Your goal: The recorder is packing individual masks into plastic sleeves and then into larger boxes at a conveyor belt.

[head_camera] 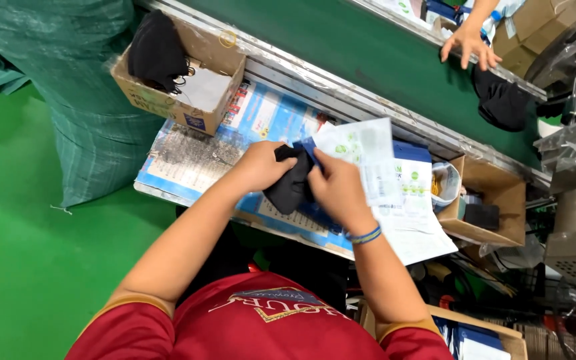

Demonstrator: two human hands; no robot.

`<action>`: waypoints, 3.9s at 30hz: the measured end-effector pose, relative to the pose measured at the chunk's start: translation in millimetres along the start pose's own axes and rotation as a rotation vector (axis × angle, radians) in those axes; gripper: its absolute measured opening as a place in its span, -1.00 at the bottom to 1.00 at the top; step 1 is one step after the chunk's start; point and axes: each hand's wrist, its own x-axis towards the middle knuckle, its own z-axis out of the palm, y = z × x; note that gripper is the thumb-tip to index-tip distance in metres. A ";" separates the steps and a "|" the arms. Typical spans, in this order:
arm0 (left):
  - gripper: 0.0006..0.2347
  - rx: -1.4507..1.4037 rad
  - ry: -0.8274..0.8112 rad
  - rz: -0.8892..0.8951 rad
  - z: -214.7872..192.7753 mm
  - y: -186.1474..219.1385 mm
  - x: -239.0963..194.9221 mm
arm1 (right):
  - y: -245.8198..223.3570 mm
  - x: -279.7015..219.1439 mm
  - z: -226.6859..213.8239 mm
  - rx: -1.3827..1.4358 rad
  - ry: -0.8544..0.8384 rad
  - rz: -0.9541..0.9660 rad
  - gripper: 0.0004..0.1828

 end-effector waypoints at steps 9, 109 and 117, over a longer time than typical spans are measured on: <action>-0.73 -0.112 0.265 0.053 24.3 -35.8 -10.4 | 9.5 -36.8 42.7 -0.410 0.131 -0.473 -0.35; -0.69 0.641 0.709 -0.057 -159.0 -172.9 208.7 | 180.6 -74.6 40.0 0.298 0.299 0.235 -0.75; -0.96 -0.036 0.600 0.557 -25.4 119.0 163.4 | 168.9 -72.9 31.8 0.293 0.345 0.271 -0.77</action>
